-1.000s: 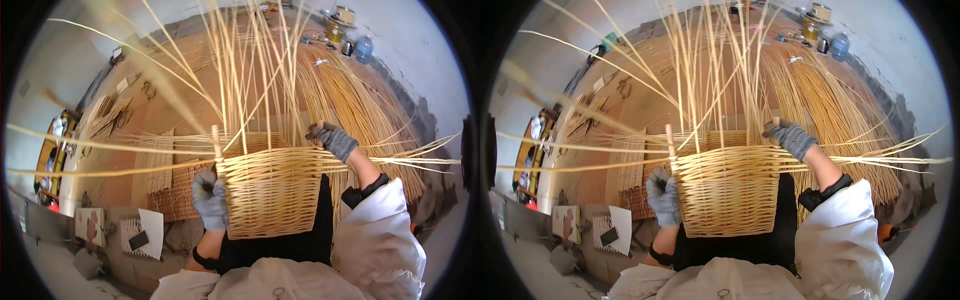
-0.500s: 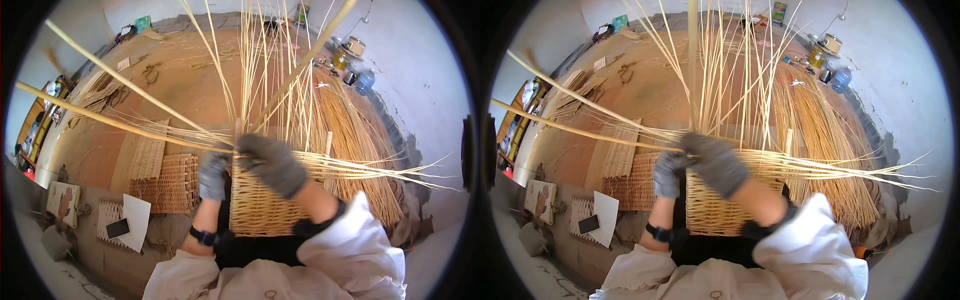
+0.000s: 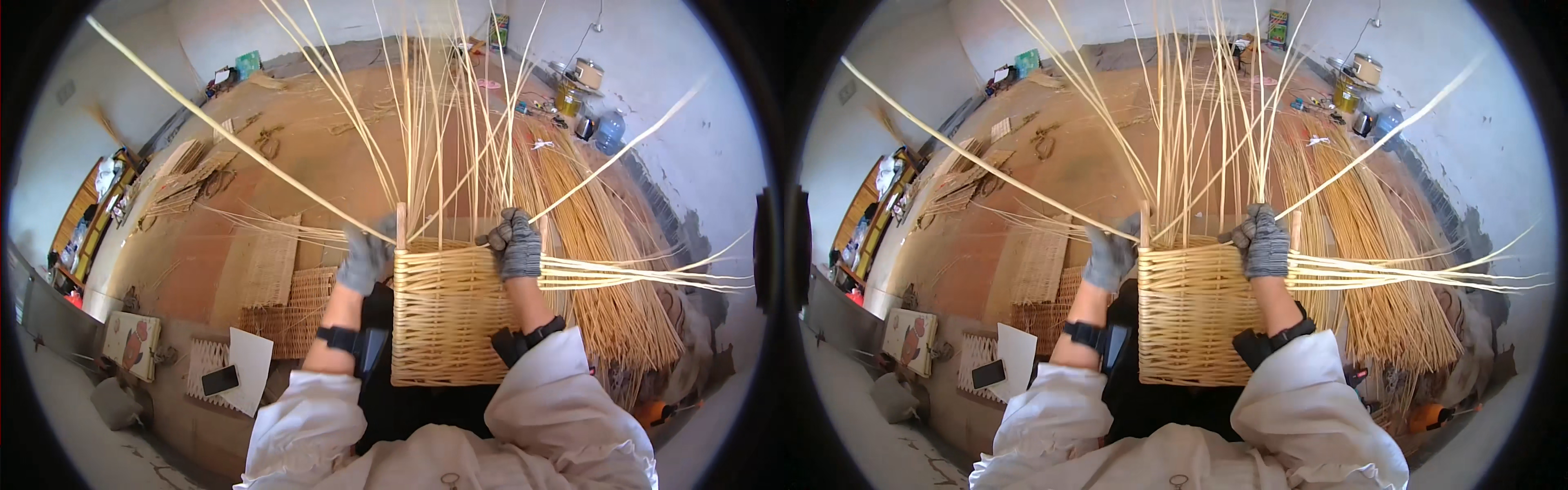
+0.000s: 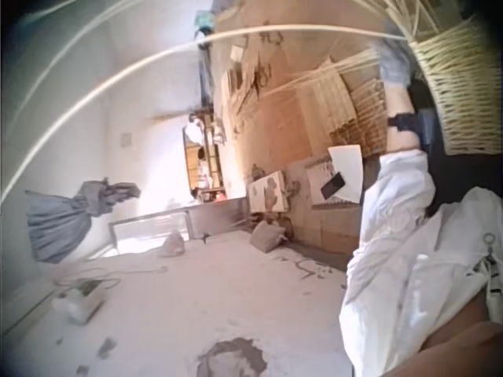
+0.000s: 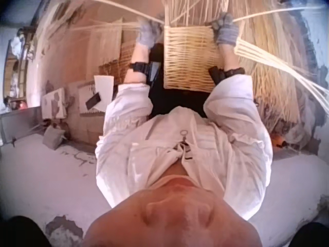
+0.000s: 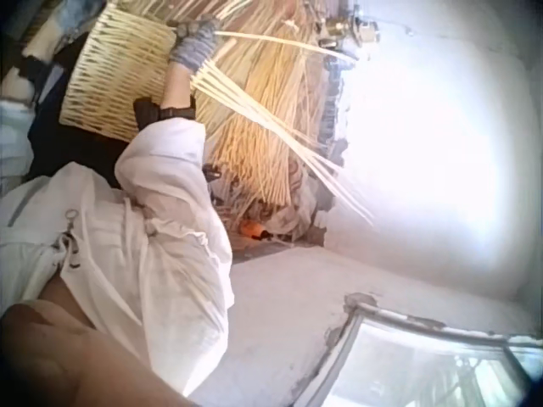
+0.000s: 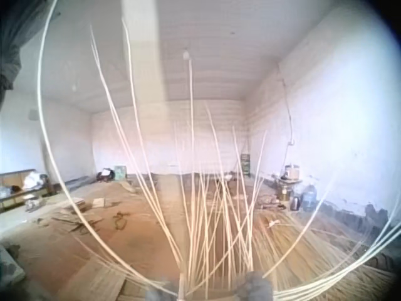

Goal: The person weaves a basket by hand, interlacing thin wooden strips through vertical stakes to form a rectangular panel. They periodically measure the woven section using a tape measure and continue weaving the strips around the frame.

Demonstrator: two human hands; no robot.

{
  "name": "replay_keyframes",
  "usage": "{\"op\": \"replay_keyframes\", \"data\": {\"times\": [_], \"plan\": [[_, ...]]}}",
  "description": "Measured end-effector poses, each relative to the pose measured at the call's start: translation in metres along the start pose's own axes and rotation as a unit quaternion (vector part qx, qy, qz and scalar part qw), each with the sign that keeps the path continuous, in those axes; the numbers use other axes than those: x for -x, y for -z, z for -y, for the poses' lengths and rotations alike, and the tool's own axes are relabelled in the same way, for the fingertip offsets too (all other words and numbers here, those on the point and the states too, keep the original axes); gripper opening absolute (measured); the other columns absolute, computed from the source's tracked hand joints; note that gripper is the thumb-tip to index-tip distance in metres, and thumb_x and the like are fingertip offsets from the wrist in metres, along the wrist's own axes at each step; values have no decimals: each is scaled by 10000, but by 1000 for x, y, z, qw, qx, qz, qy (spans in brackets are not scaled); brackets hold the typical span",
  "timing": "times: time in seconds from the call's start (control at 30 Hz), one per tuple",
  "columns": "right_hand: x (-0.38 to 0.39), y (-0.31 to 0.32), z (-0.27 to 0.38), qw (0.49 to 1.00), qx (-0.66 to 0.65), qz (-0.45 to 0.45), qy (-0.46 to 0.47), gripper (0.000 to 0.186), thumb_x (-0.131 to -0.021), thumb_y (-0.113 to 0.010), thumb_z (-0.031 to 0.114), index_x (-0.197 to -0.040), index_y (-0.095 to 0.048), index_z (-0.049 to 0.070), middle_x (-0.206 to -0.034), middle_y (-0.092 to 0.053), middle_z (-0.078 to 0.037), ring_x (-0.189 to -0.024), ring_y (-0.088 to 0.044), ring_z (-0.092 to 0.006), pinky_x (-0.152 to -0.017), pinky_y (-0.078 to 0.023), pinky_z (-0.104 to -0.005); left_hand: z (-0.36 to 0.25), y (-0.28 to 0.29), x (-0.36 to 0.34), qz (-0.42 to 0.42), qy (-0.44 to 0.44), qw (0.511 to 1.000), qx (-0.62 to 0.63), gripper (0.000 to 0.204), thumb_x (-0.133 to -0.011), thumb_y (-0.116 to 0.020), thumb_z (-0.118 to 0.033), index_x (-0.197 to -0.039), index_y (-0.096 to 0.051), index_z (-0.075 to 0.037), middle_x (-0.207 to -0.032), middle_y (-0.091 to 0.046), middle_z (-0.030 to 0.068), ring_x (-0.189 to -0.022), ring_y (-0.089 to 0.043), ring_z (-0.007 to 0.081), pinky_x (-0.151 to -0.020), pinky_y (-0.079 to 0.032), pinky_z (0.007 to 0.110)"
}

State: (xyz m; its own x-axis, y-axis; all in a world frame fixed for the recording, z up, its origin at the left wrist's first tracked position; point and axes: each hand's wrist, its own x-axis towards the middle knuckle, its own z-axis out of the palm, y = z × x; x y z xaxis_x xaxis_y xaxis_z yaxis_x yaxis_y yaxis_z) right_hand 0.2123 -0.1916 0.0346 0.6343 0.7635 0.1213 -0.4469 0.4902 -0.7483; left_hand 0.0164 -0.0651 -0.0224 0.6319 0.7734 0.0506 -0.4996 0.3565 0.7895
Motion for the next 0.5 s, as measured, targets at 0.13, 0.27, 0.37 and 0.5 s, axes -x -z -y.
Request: {"op": "replay_keyframes", "data": {"times": [0.13, 0.27, 0.37, 0.5], "plan": [[-10, 9, 7, 980, -33, 55, -187, 187, -866, -438, 198, -939, -463, 28, -505, -351, 8, -474, -383, -140, -620, -465, -361, -8, -18, 24, 5, 31, 958, -284, 499, -656, -714, -217, -1085, -520, -51, -956, -550, 45, -917, -479, 153, -805, -395, 259], [-17, -14, 39, 923, 226, 272, -155, 269, -852, -444, 133, -1086, -428, 3, -640, -436, -18, -636, -492, -173, -780, -437, -327, -3, -23, 26, -19, 8, 942, -334, 416, -680, -683, -107, -1058, -526, -33, -936, -553, 45, -846, -501, 130, -748, -422, 247], [-63, -89, 3, 656, 631, 339, 237, 464, -828, -480, 230, -1221, -320, 44, -994, -474, -161, -878, -507, -262, -844, -405, -320, 11, -22, 29, -147, -13, 968, -204, 336, -675, -678, -76, -981, -558, -9, -852, -570, 47, -768, -514, 114, -694, -431, 230], [-116, -76, -44, 507, 799, 176, 271, 456, -783, -434, 44, -1224, -322, 43, -1107, -393, -234, -1013, -375, -356, -808, -398, -362, 17, -55, 12, -277, 18, 929, -247, 221, -685, -653, -49, -888, -584, 2, -782, -582, 54, -679, -516, 115, -636, -437, 234]]}}
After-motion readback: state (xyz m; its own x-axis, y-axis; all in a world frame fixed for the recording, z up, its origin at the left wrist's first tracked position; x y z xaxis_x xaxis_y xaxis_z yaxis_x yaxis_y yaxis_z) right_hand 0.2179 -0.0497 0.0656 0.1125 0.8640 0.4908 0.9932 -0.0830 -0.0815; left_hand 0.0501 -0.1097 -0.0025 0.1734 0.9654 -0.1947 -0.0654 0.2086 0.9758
